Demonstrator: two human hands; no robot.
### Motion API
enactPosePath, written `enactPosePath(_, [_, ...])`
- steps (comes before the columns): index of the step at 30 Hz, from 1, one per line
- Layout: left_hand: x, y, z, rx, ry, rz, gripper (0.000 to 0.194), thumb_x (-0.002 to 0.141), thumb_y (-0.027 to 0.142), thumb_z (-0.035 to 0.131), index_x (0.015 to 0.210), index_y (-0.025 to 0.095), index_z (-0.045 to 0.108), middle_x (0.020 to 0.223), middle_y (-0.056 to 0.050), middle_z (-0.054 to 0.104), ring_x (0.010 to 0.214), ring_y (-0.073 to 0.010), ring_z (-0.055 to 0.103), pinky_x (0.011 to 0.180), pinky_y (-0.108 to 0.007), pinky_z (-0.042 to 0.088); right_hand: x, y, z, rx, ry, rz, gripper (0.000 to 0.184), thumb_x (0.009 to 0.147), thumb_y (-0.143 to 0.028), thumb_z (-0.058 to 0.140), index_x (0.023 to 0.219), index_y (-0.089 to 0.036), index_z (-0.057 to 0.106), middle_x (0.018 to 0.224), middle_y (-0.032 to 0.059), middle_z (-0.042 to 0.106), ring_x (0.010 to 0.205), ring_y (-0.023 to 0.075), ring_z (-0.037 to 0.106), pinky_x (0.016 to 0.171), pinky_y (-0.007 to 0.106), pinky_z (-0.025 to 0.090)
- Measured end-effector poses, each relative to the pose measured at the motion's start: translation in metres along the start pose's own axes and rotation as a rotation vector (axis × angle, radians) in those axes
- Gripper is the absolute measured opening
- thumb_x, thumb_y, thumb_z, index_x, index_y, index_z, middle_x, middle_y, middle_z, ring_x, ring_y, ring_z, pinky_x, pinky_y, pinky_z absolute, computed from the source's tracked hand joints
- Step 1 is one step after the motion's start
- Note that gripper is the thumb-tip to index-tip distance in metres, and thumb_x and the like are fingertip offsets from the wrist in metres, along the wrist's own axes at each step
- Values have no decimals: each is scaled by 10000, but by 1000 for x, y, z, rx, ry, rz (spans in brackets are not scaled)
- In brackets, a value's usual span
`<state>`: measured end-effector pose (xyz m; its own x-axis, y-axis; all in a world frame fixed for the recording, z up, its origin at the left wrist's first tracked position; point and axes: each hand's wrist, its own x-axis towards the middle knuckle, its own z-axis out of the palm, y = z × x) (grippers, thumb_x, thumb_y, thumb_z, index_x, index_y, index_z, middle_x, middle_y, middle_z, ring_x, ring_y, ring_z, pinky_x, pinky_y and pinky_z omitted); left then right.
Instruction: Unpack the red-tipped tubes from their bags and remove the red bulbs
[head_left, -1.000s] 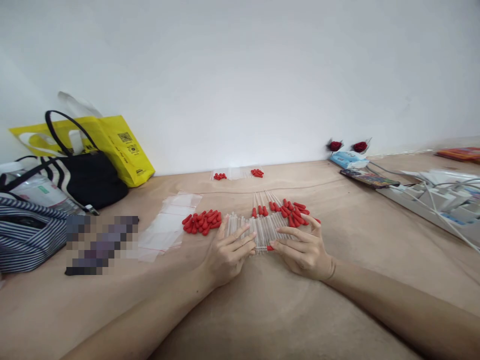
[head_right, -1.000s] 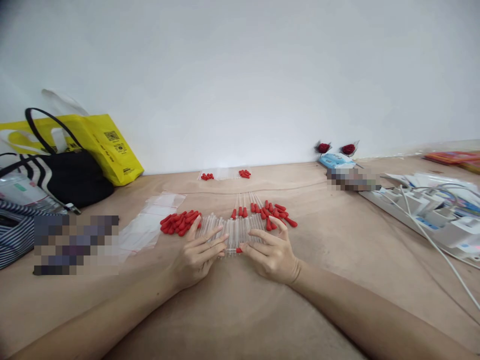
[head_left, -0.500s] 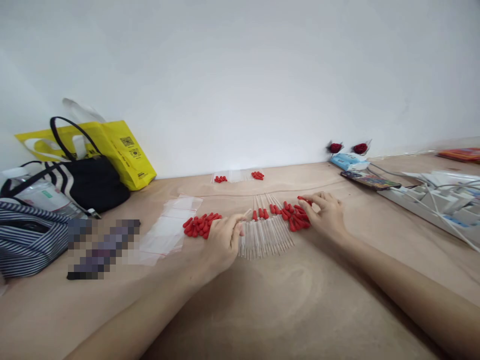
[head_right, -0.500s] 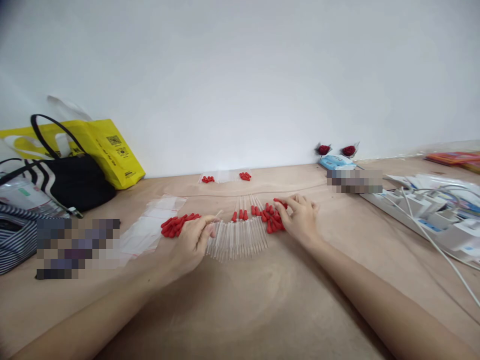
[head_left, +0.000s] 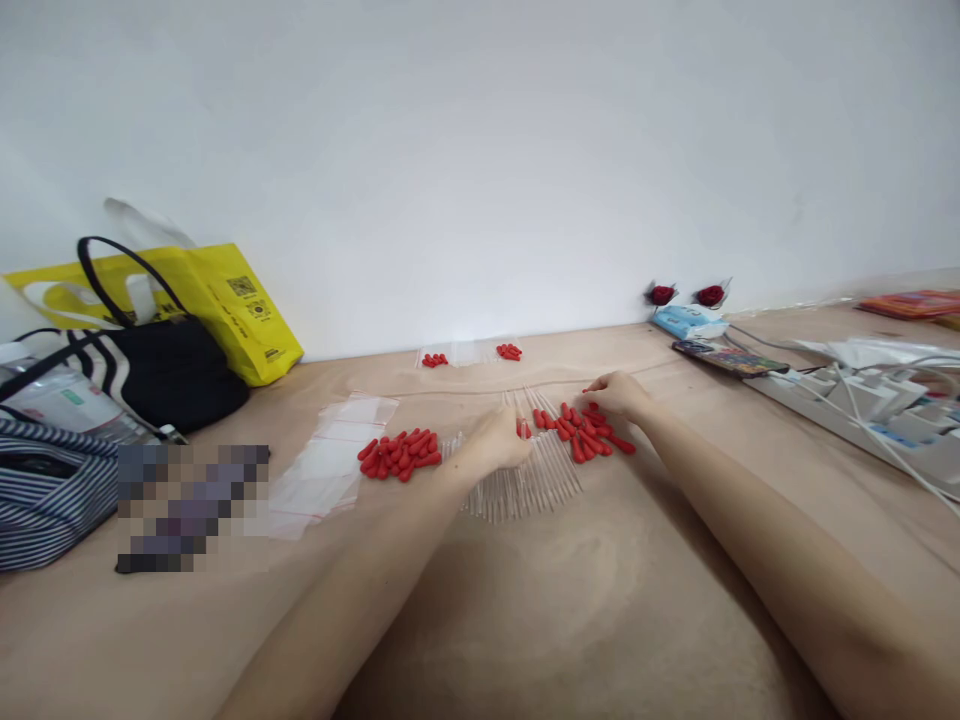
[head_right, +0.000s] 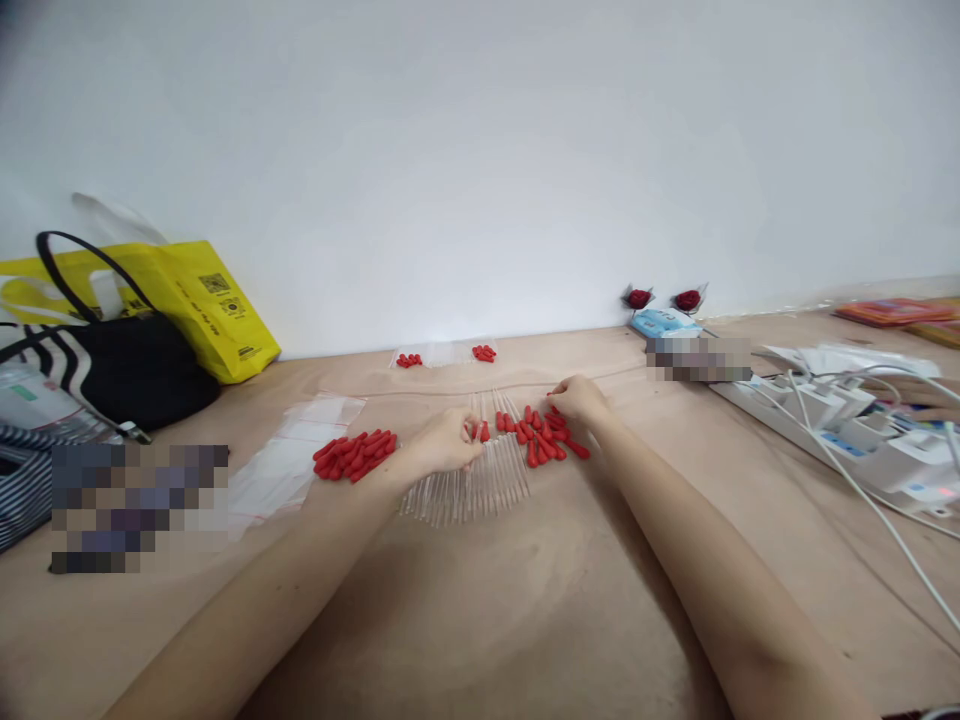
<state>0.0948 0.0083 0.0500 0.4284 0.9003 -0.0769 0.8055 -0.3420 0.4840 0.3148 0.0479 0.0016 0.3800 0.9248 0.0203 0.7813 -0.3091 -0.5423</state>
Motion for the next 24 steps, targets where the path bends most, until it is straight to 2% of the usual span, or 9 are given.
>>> enactPosePath(2, [-5, 4, 3, 34, 9, -4, 251, 578, 85, 523, 812, 169, 561, 555, 5, 612, 519, -143, 561, 491, -222, 384, 0, 1, 4, 0, -6, -12, 223, 659, -347, 596, 756, -167, 686, 669, 35, 663, 598, 130, 567, 507, 209, 356])
enactPosePath(4, [-8, 6, 5, 61, 7, -4, 289, 576, 86, 526, 851, 173, 544, 610, -11, 633, 553, -159, 576, 505, -230, 391, -2, 0, 5, -9, -13, -25, 249, 679, -383, 578, 744, -168, 687, 666, 34, 663, 595, 128, 570, 508, 207, 357])
enactPosePath(8, [-10, 7, 10, 99, -3, 1, 251, 584, 99, 536, 825, 169, 541, 575, -14, 620, 557, -168, 586, 506, -230, 394, -6, -4, 2, -55, 11, -39, 306, 725, -419, 517, 684, -165, 683, 620, 50, 650, 601, 150, 576, 525, 226, 351])
enactPosePath(11, [-9, 6, 12, 105, -7, 12, 217, 601, 102, 532, 810, 163, 541, 507, 2, 591, 531, -161, 582, 495, -223, 390, -9, -9, 0, -87, 51, -59, 305, 751, -398, 481, 725, -166, 676, 658, 63, 657, 647, 166, 586, 550, 238, 348])
enactPosePath(17, [-14, -1, 4, 65, 9, 47, 160, 692, 169, 495, 845, 182, 542, 470, 36, 562, 490, -128, 561, 474, -205, 374, -25, -31, 5, -120, 32, -199, 256, 716, -422, 518, 754, -208, 653, 750, 30, 666, 709, 159, 588, 606, 246, 352])
enactPosePath(20, [-24, -19, -1, 70, 179, 185, 107, 728, 192, 478, 797, 184, 560, 558, 22, 590, 514, -122, 549, 491, -218, 377, -39, -45, 11, -153, -4, -279, 243, 685, -457, 546, 712, -236, 642, 704, -5, 658, 703, 151, 584, 695, 275, 353])
enactPosePath(24, [-45, -57, 0, 84, 472, 493, 108, 774, 186, 462, 761, 181, 569, 720, -13, 623, 666, -137, 561, 635, -261, 424, -52, -59, 18, -231, -9, -320, 223, 694, -434, 539, 697, -233, 636, 733, 10, 656, 775, 190, 580, 798, 374, 311])
